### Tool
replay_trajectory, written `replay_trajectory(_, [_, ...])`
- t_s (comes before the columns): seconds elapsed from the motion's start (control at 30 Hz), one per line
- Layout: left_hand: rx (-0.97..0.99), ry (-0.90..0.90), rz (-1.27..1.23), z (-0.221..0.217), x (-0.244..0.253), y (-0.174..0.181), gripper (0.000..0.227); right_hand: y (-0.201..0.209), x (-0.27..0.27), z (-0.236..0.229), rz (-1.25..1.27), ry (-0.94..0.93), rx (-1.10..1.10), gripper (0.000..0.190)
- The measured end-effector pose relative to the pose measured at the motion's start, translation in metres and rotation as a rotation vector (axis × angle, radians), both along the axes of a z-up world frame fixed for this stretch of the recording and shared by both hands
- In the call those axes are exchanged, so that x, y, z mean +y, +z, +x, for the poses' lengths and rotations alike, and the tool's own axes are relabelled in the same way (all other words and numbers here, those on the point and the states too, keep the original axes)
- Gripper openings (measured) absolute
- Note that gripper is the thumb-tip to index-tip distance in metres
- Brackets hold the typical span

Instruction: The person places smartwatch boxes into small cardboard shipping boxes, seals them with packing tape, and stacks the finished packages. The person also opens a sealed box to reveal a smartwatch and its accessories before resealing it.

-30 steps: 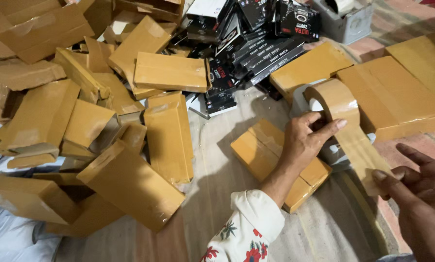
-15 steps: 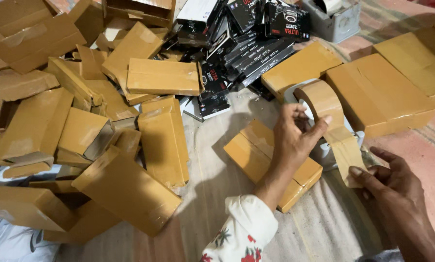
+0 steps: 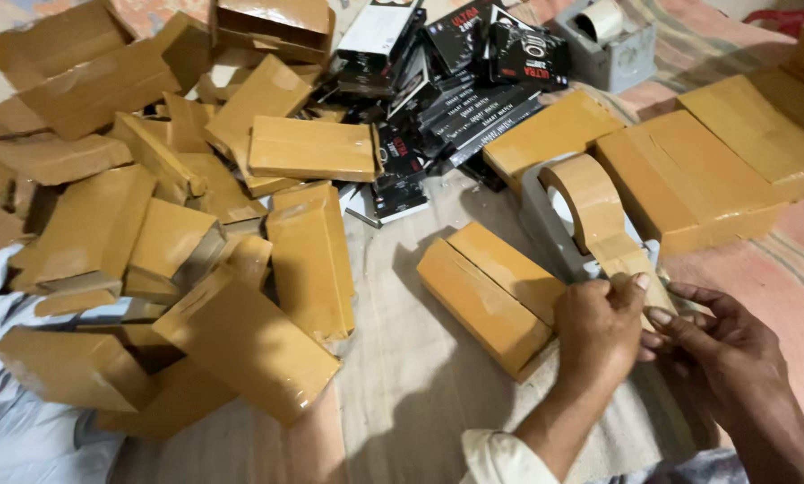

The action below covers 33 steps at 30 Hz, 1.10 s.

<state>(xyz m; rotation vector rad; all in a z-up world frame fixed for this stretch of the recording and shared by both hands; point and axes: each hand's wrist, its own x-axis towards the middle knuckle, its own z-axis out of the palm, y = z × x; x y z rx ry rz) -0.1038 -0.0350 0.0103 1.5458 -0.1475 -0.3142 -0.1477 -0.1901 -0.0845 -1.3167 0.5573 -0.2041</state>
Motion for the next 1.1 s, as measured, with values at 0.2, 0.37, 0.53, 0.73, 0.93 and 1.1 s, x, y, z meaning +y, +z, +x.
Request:
replay_trajectory(0.2, [0.027,0.202,-0.072,-0.006,-0.028,-0.019,0.035,-0.002,0.005,0.005,-0.03,-0.026,0.033,0.044])
replay_trajectory(0.37, [-0.201,0.395,0.002,-0.012,-0.033,-0.03,0.032,0.006,0.01,0.001,-0.031,-0.023,-0.046,0.042])
replay_trajectory(0.53, [-0.003,0.344,-0.144,-0.006,-0.035,-0.038,0.024,0.021,0.022,0.002,-0.04,-0.066,-0.045,0.045])
replay_trajectory(0.73, [0.184,0.288,-0.045,0.006,-0.03,-0.057,0.022,0.007,0.025,-0.005,-0.328,-0.042,0.117,0.047])
replay_trajectory(0.93, [-0.134,0.114,0.017,-0.053,0.011,-0.021,0.02,-0.045,-0.016,-0.036,-0.082,0.193,-0.083,0.058])
replay_trajectory(1.1, [-0.948,0.301,0.134,-0.068,0.073,0.016,0.014,-0.027,0.012,-0.038,-0.177,0.283,-0.481,0.062])
